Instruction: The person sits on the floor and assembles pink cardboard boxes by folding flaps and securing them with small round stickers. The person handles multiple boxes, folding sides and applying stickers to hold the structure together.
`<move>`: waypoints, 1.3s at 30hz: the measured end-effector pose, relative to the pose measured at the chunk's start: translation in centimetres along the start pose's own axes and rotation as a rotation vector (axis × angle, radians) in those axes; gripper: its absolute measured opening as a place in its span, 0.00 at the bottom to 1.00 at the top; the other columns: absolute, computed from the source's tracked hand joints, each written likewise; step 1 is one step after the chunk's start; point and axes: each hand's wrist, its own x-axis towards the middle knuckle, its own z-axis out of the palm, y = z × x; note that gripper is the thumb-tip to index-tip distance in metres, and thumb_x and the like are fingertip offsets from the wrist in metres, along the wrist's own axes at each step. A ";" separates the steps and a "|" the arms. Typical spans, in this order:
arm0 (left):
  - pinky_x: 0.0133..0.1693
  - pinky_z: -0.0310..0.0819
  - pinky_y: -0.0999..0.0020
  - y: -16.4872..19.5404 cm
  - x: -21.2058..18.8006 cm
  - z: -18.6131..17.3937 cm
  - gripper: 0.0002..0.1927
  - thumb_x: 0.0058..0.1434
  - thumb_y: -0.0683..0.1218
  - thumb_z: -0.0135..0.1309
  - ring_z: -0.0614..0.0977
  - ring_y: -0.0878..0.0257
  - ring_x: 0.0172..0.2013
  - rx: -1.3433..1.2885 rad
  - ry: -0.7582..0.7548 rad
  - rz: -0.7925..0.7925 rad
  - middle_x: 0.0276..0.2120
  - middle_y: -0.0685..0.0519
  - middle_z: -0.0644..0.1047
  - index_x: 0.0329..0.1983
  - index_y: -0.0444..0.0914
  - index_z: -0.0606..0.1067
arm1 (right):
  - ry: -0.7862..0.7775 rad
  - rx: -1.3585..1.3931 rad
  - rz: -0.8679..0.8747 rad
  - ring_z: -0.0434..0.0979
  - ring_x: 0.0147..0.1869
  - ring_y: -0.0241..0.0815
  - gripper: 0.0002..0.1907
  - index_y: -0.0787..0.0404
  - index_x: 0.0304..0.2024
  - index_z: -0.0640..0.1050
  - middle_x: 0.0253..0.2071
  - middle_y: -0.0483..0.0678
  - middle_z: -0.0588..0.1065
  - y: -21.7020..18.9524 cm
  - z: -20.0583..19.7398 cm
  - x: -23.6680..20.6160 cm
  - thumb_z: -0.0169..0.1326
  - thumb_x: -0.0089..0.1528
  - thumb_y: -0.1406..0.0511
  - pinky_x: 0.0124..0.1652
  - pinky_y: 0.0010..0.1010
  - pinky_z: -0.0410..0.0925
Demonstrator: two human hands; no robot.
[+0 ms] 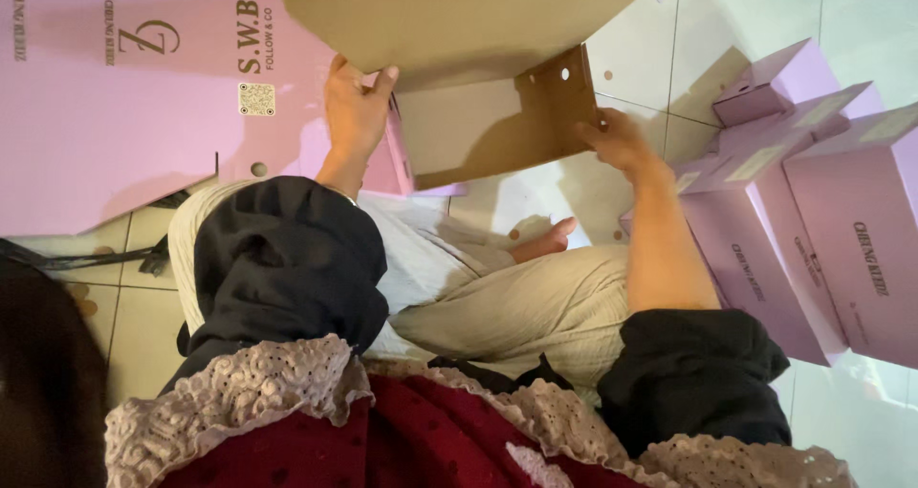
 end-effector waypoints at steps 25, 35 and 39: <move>0.69 0.53 0.62 -4.2 3.7 -2.2 0.36 0.72 0.57 0.49 0.64 0.58 0.71 -0.739 -0.068 -0.023 0.73 0.45 0.64 0.77 0.34 0.58 | -0.064 -0.289 -0.110 0.85 0.31 0.51 0.10 0.73 0.37 0.77 0.30 0.62 0.79 -7.0 1.8 -3.9 0.50 0.56 0.71 0.38 0.39 0.75; 0.68 0.62 0.63 0.1 2.0 -4.3 0.32 0.70 0.40 0.59 0.70 0.61 0.63 -0.315 -0.056 0.305 0.66 0.51 0.67 0.73 0.38 0.60 | -0.176 -0.248 -0.164 0.80 0.30 0.47 0.12 0.69 0.29 0.79 0.27 0.58 0.79 -5.9 2.6 -3.5 0.55 0.57 0.63 0.36 0.40 0.73; 0.66 0.63 0.65 -0.3 2.6 -4.7 0.26 0.72 0.36 0.58 0.70 0.63 0.60 -0.322 -0.083 0.290 0.57 0.54 0.67 0.69 0.39 0.64 | -0.273 -0.188 -0.007 0.80 0.38 0.51 0.37 0.73 0.36 0.81 0.33 0.59 0.80 -4.6 2.0 -1.7 0.52 0.67 0.42 0.43 0.41 0.73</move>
